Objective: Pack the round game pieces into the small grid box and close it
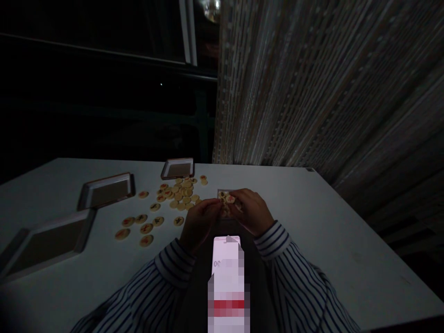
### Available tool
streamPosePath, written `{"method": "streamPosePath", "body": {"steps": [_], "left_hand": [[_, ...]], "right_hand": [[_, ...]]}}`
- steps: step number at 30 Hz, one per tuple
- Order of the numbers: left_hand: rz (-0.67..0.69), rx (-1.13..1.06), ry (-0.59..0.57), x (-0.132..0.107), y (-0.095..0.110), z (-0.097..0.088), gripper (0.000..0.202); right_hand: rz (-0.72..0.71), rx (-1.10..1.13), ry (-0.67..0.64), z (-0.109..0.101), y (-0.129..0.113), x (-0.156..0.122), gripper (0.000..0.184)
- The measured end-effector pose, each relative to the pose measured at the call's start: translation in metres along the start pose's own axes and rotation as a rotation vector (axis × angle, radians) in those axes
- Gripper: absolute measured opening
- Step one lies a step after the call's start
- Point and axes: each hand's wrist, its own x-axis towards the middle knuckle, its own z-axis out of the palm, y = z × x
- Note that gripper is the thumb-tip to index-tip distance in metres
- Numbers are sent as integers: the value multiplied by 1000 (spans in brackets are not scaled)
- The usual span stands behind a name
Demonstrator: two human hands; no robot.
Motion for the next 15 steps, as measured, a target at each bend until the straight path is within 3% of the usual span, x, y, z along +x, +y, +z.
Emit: {"method": "streamPosePath", "body": {"steps": [4,8,15], "left_hand": [[240,392,33,0,-9,-4,17],[425,578,20,0,-21,-1,19],[456,674,-14,0,-31,2,21]], "right_hand": [[40,25,-35,-15,13,11,26],[65,20,-133,-23,30,21,29],[105,-4,-365,-25,47,36,28]]}}
